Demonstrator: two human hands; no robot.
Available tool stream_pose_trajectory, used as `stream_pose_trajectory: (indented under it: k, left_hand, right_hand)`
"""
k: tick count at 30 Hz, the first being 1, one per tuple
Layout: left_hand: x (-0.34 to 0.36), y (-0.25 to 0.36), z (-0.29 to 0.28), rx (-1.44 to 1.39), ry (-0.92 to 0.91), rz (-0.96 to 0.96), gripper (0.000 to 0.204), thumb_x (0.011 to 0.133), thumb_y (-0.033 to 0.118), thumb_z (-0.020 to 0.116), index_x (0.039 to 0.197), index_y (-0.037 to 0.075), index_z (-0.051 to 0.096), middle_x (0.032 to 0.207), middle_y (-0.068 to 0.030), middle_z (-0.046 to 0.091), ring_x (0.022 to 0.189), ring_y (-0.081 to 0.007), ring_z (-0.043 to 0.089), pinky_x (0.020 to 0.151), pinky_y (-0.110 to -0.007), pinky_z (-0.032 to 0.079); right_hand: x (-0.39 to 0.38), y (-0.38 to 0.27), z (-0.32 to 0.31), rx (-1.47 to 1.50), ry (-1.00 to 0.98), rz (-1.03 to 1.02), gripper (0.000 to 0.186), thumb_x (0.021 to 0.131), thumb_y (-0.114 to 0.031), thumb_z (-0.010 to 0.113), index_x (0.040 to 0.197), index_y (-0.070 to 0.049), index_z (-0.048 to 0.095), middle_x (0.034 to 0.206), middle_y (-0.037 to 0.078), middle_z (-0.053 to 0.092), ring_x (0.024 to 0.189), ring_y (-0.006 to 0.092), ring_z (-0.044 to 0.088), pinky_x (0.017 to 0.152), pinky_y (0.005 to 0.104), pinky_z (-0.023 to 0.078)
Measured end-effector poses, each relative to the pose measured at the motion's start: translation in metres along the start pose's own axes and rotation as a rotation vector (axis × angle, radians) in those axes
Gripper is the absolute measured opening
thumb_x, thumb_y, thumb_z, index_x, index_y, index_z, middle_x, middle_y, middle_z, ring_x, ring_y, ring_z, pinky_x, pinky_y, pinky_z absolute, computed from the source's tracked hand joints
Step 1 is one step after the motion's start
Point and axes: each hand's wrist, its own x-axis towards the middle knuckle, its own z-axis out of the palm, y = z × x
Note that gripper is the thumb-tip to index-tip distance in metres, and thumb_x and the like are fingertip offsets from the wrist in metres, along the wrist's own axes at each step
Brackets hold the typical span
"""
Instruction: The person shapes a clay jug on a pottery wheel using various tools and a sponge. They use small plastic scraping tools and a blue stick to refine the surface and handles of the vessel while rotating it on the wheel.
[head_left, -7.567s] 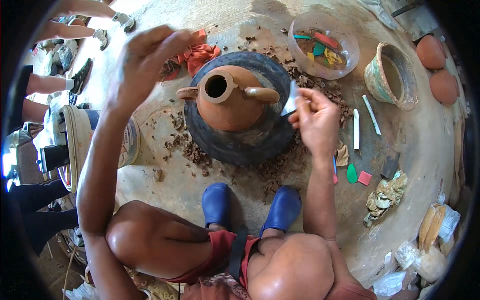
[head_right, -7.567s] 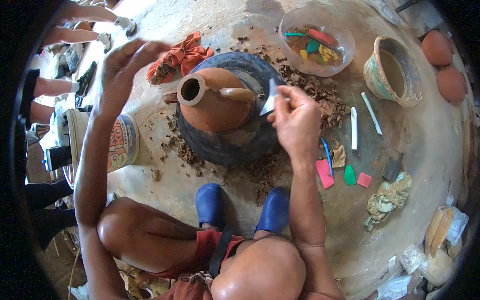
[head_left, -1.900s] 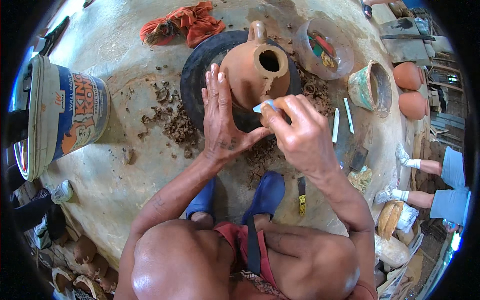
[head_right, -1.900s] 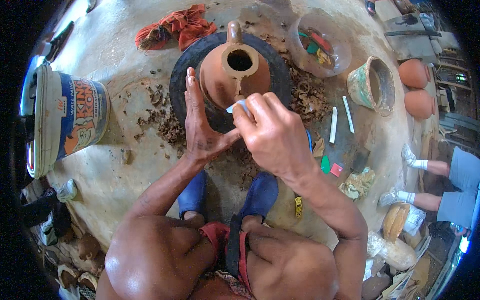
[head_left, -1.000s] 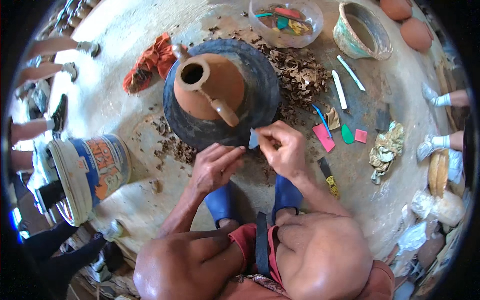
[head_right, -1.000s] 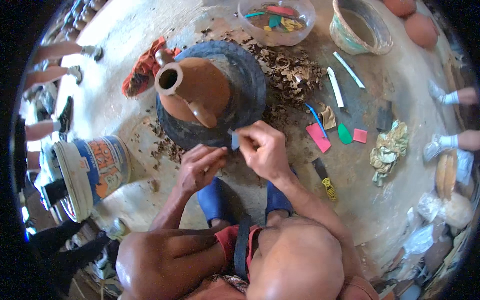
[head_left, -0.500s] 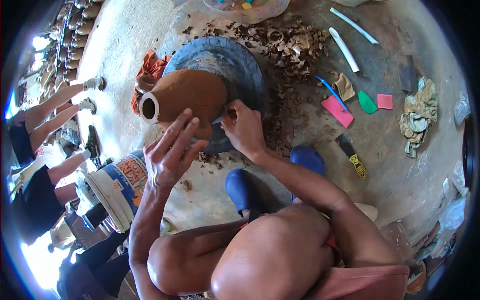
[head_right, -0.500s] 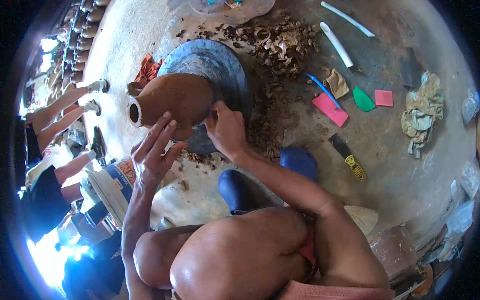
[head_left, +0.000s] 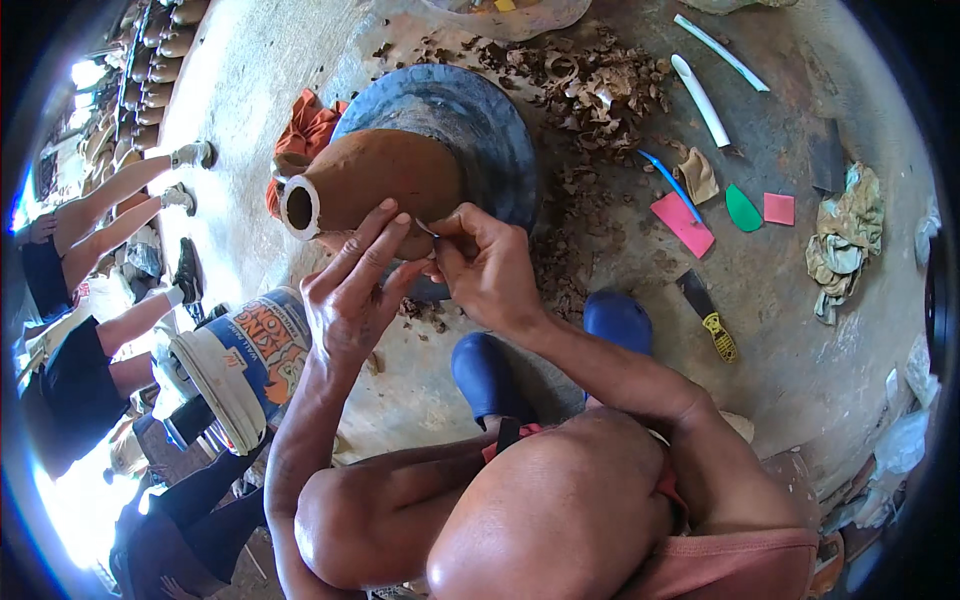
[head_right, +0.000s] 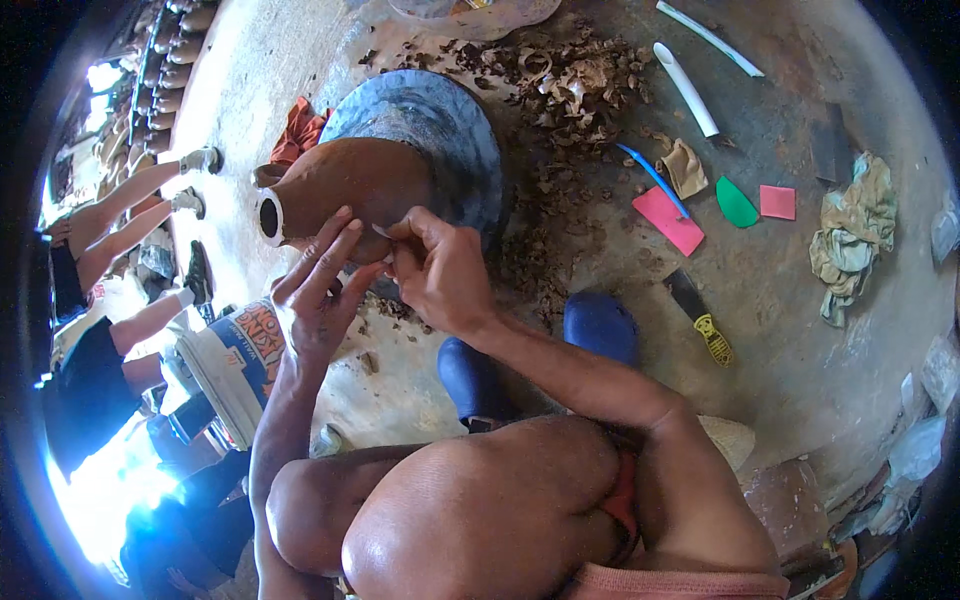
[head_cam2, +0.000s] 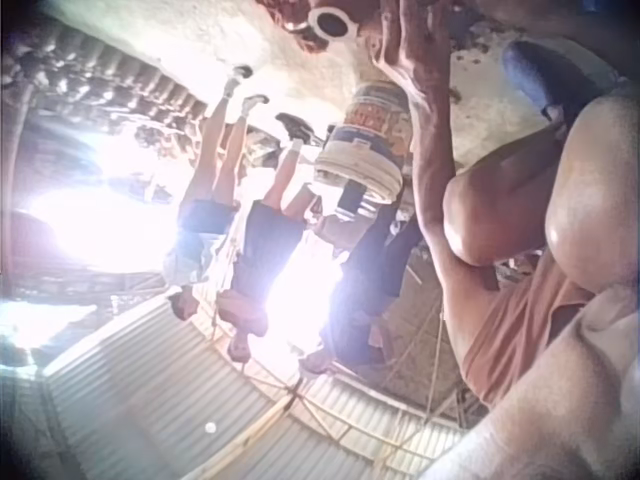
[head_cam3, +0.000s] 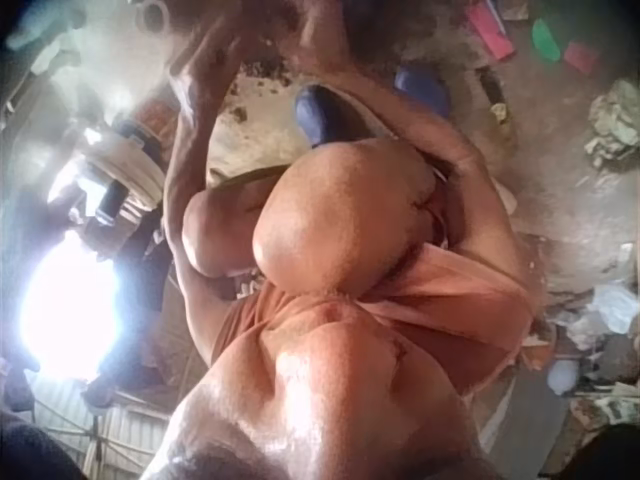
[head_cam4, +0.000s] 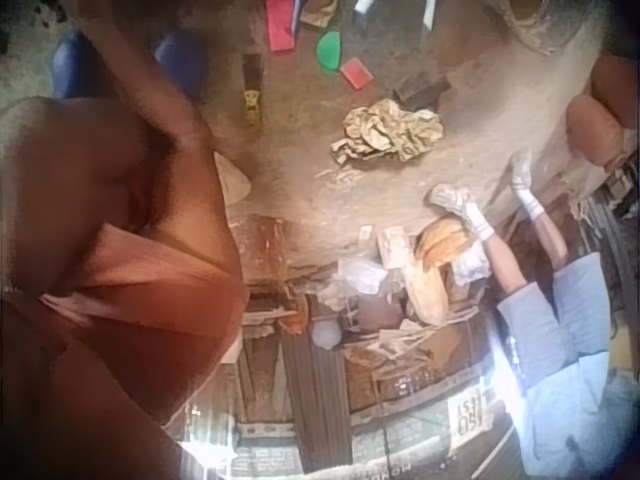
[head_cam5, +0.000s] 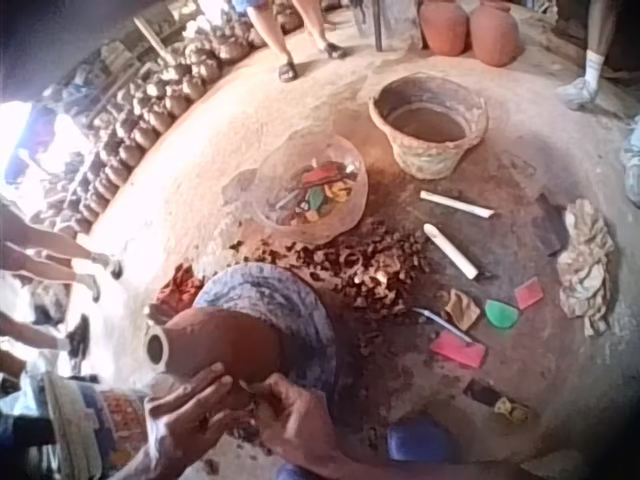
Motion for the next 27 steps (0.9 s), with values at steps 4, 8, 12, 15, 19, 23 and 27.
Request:
stream_pose_trajectory:
  k: [4,8,12,15,19,23,27]
  left_hand:
    - [0.003,0.006,0.001,-0.009,0.007,-0.043,0.049,0.081,0.018,0.091,0.127,0.007,0.077,0.134,-0.0139,0.074,0.108,-0.0295,0.079,0.085,-0.038,0.067]
    - [0.007,0.011,-0.004,-0.033,0.0,-0.054,0.048,0.083,0.017,0.09,0.128,0.007,0.077,0.138,-0.0149,0.072,0.112,-0.0309,0.077,0.086,-0.038,0.066]
    - [0.009,0.004,-0.014,-0.256,-0.097,-0.096,0.041,0.088,0.005,0.083,0.128,0.004,0.077,0.143,-0.0169,0.069,0.119,-0.0297,0.075,0.092,-0.037,0.063]
    - [0.0,0.006,-0.038,-0.562,-0.21,-0.232,0.032,0.091,-0.003,0.074,0.123,0.001,0.079,0.136,-0.0182,0.073,0.107,-0.0226,0.077,0.085,-0.034,0.064]
    - [-0.01,0.017,-0.042,-0.57,-0.545,-0.342,0.03,0.093,-0.005,0.071,0.121,0.002,0.079,0.122,-0.017,0.078,0.087,-0.0197,0.077,0.072,-0.033,0.063]
    - [-0.026,0.016,-0.009,-0.46,-0.543,0.109,0.032,0.094,0.001,0.074,0.126,0.006,0.076,0.108,-0.0144,0.078,0.077,-0.0201,0.075,0.062,-0.032,0.061]
    - [-0.011,0.034,-0.021,-0.283,-0.235,-0.269,0.035,0.093,0.011,0.081,0.128,0.009,0.077,0.082,-0.01,0.075,0.065,-0.0158,0.07,0.058,-0.032,0.056]
  right_hand:
    - [-0.006,-0.015,-0.004,0.015,-0.004,0.062,0.01,0.094,0.006,0.064,0.102,0.006,0.071,0.082,0.014,0.078,0.075,0.0096,0.072,0.067,0.0304,0.058]
    - [-0.013,-0.037,-0.004,-0.016,0.002,0.041,0.01,0.094,0.005,0.066,0.102,0.005,0.072,0.078,0.014,0.076,0.073,0.0097,0.071,0.065,0.0301,0.057]
    - [-0.015,-0.066,-0.009,-0.142,-0.142,-0.148,0.012,0.095,0.007,0.067,0.104,0.004,0.073,0.085,0.013,0.077,0.078,0.0099,0.074,0.067,0.0286,0.06]
    - [-0.013,-0.071,-0.021,-0.174,-0.277,-0.386,0.01,0.097,0.009,0.067,0.104,0.004,0.073,0.093,0.013,0.08,0.08,0.0122,0.077,0.07,0.0282,0.064]
    - [-0.011,-0.048,-0.05,-0.168,-0.135,-0.185,0.007,0.097,0.0,0.07,0.103,0.004,0.071,0.093,0.013,0.08,0.079,0.0149,0.078,0.07,0.0309,0.064]
    - [0.007,-0.005,-0.052,-0.277,0.005,0.108,0.013,0.101,-0.004,0.067,0.108,0.007,0.068,0.091,0.013,0.078,0.076,0.0135,0.076,0.069,0.0293,0.064]
    - [0.013,-0.004,-0.027,-0.259,-0.095,0.099,0.016,0.101,-0.002,0.065,0.114,0.008,0.067,0.087,0.011,0.076,0.074,0.0101,0.073,0.069,0.0277,0.062]
